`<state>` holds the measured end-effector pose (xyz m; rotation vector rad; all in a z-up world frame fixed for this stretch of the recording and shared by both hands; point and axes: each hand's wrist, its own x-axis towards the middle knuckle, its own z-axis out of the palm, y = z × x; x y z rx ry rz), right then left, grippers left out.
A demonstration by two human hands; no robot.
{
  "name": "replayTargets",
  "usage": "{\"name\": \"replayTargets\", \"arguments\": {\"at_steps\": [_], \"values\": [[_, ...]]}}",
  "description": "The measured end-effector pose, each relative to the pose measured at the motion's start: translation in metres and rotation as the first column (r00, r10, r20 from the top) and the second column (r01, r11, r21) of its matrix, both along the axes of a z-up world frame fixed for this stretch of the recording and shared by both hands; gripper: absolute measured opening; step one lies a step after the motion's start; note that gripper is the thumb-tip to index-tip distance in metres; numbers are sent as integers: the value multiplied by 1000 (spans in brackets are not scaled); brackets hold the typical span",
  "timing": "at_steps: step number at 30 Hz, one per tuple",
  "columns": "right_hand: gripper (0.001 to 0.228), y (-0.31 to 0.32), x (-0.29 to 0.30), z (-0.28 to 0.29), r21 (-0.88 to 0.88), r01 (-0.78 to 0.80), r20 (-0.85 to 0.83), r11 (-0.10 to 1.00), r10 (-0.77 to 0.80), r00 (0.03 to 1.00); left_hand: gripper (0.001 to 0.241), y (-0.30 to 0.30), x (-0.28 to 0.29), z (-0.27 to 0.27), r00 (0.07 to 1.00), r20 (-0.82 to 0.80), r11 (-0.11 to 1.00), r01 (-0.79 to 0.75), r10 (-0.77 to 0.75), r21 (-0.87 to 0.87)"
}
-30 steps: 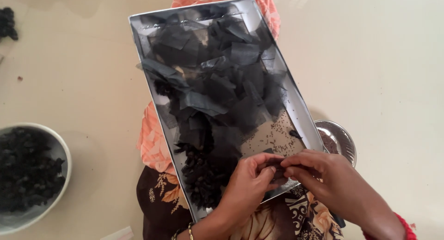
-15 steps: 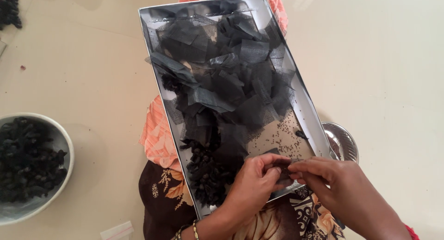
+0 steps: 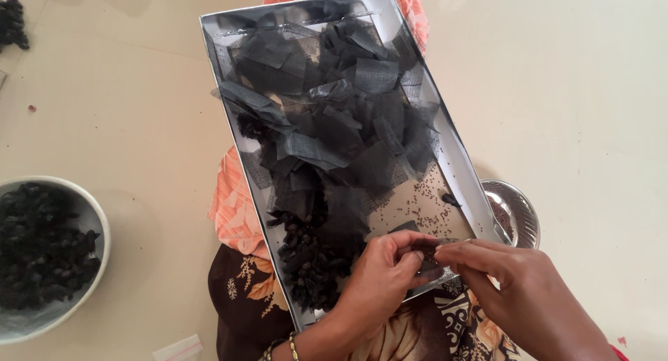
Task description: The person picks up a piece of black paper from a metal tray and places a small amount of dark material into it from a bowl, then rolls the paper and secures it by hand.
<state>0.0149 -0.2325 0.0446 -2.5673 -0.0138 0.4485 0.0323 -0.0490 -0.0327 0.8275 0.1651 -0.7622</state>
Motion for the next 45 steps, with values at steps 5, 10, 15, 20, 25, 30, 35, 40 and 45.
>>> {"name": "replayTargets", "arguments": {"at_steps": [5, 10, 15, 20, 25, 30, 35, 40, 45], "values": [[30, -2, -2, 0, 27, -5, 37, 1000, 4, 999, 26, 0, 1, 0, 1000, 2, 998, 16, -16, 58], [27, 4, 0, 11, 29, 68, 8, 997, -68, 998, 25, -2, -1, -6, 1000, -3, 1000, -6, 6, 8], [27, -28, -5, -3, 230, 210, -27, 950, -210, 977, 28, -3, -1, -8, 1000, -12, 999, 7, -7, 46], [25, -64, 2, 3, 155, 398, 88, 904, -414, 906, 29, 1, 0, 0, 999, -32, 997, 10, -8, 73], [23, -97, 5, -5, -208, 349, 296, 914, -281, 913, 30, -1, 1, 8, 999, -46, 997, 28, -25, 67], [18, -110, 0, -21, -366, 424, 409, 829, -266, 873, 28, -2, -1, 17, 999, -53, 999, -5, 8, 41], [30, -82, -8, -12, 227, 239, 165, 944, -279, 946, 28, -5, -2, 20, 997, -65, 998, -24, 28, 60], [42, -44, -15, -11, 595, 16, -54, 804, 19, 998, 28, -5, -3, 29, 996, -79, 996, -22, 29, 83], [37, -30, -16, -21, 567, 86, -21, 819, -90, 996, 28, -4, -5, 29, 995, -87, 998, -37, 41, 41]]}}
